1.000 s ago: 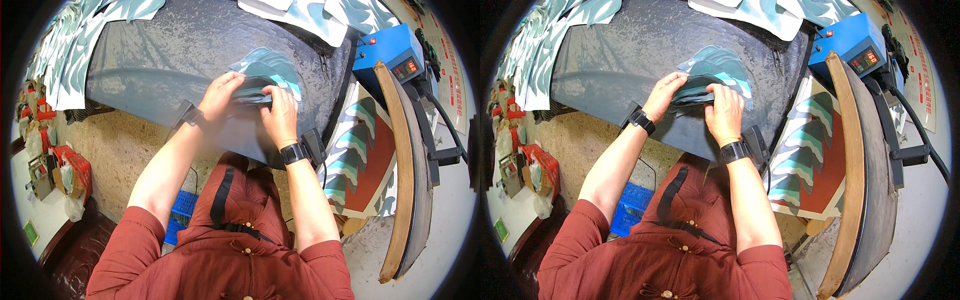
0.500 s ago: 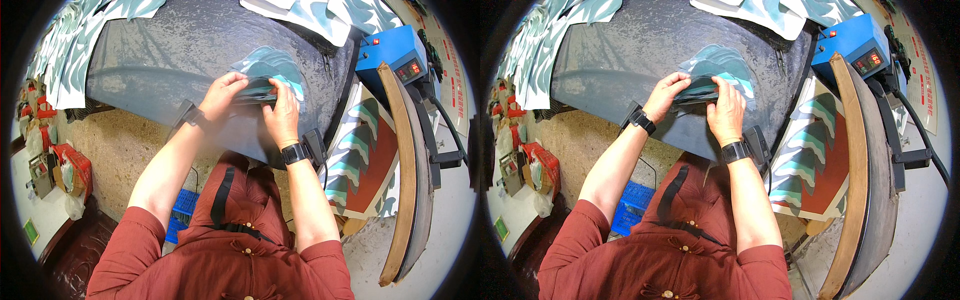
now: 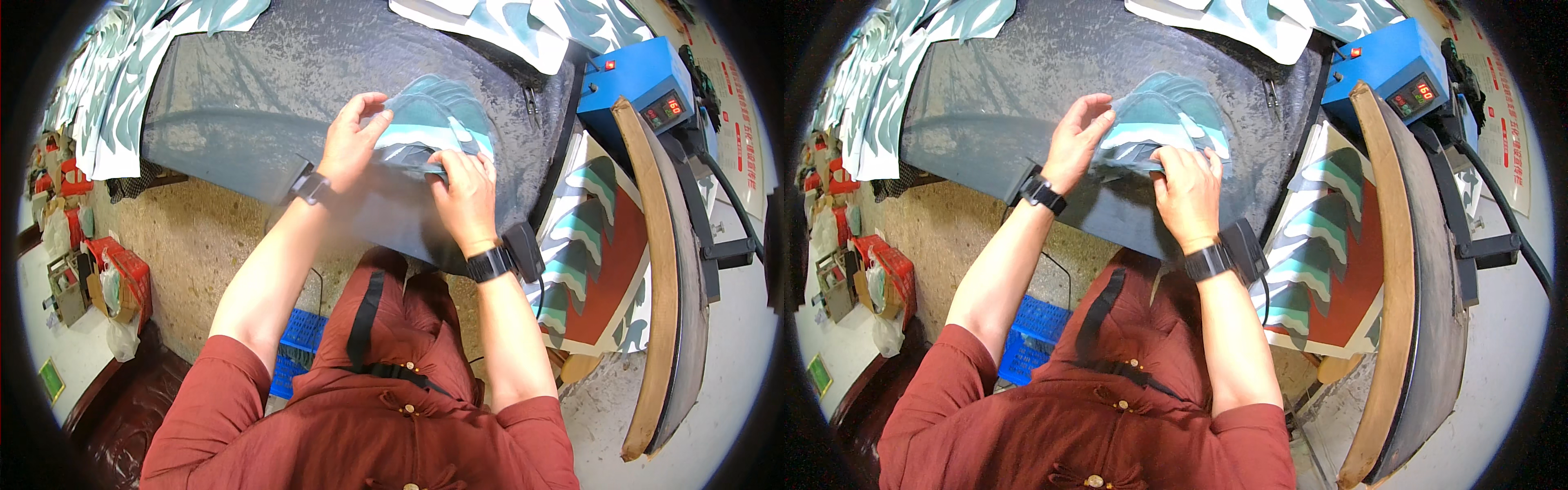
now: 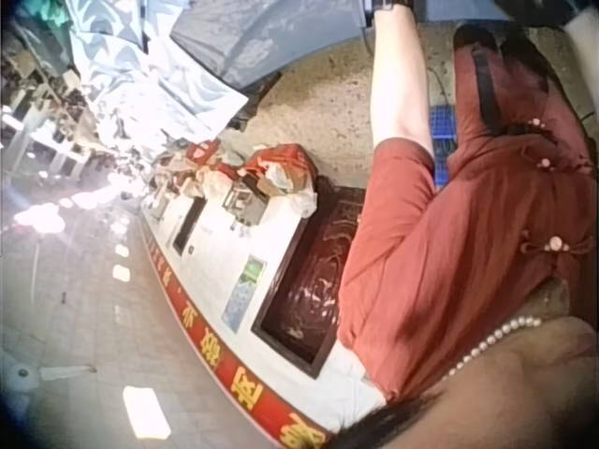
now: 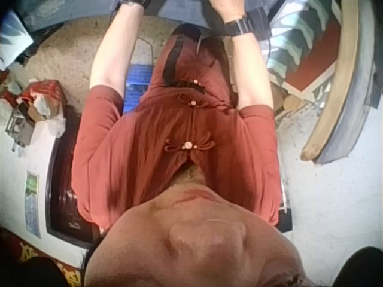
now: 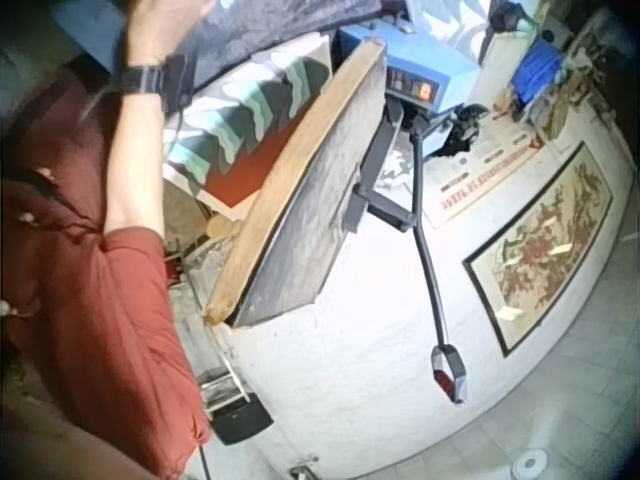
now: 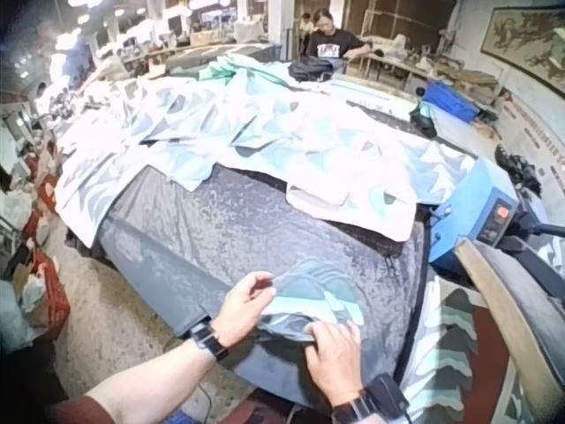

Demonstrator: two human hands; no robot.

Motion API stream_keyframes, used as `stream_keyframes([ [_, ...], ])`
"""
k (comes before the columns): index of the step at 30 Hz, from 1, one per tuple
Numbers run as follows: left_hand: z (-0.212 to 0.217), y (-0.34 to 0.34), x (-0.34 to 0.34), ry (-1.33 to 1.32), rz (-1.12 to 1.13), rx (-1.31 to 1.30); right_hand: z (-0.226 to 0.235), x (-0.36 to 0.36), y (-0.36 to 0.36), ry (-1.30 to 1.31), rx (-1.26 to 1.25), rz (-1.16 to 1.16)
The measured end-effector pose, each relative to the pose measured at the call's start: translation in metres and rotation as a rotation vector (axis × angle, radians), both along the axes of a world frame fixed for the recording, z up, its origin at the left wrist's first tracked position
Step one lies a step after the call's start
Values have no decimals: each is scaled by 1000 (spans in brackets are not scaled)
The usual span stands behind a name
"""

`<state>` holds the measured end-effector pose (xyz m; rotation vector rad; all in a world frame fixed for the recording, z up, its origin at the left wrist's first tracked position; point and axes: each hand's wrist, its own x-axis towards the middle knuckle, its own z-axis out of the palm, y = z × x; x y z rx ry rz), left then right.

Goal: Aligning camo-patterned fabric pieces on a machine and using a heat press to bond or print them.

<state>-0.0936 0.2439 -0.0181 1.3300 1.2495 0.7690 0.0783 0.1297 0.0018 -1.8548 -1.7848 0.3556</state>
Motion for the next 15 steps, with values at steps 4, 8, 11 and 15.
stream_keyframes([
  [4,49,-7,-25,-382,-439,-413,51,3,-28,478,-190,-51],
  [8,83,-44,-36,-452,-634,-788,82,8,-54,1156,-324,-141],
  [11,83,-83,-31,-509,-655,-990,87,10,-76,1094,-262,-183],
  [15,78,-127,-25,-638,-521,-997,96,30,-115,707,-145,-184],
])
